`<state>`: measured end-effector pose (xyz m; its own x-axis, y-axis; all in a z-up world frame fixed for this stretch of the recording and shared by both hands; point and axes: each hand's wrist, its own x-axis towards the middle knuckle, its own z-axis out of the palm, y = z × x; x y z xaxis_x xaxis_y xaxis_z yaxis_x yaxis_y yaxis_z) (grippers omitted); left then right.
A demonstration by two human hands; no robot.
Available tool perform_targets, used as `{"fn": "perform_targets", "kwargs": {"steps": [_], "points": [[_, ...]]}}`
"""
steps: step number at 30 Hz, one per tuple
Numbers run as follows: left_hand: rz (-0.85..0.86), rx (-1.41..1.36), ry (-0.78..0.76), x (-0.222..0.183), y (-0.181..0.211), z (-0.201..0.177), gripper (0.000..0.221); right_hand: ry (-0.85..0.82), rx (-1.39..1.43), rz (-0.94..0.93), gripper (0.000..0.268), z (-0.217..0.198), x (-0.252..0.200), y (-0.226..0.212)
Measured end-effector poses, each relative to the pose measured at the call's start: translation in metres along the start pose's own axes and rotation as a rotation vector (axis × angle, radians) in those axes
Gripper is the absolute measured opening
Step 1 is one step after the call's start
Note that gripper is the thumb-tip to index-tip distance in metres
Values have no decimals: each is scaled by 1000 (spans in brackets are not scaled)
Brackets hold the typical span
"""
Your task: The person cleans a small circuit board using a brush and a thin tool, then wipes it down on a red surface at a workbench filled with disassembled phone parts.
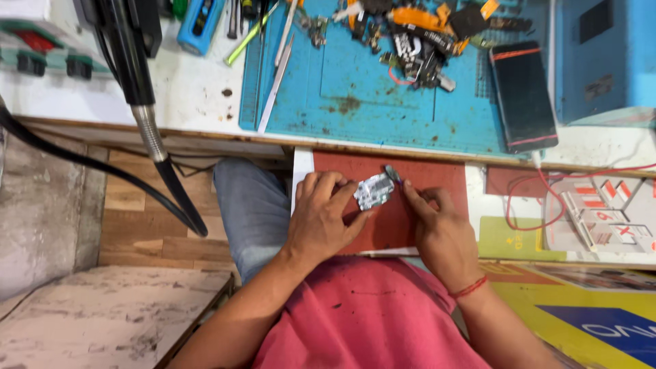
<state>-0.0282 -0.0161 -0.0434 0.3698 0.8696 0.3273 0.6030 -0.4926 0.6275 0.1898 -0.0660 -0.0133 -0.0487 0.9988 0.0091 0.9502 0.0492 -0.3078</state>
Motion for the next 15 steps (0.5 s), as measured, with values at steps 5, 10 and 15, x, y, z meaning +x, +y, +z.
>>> {"fn": "perform_targets", "kwargs": {"steps": [5, 10, 15], "points": [[-15, 108, -12, -3, 7, -5, 48, -29, 97, -119, 62, 5, -4, -1], [-58, 109, 16, -2, 8, -5, 46, -61, 112, -129, 62, 2, -9, -4], [-64, 123, 5, -7, 7, -2, 45, -15, 192, -198, 62, 5, -14, -2]]}}
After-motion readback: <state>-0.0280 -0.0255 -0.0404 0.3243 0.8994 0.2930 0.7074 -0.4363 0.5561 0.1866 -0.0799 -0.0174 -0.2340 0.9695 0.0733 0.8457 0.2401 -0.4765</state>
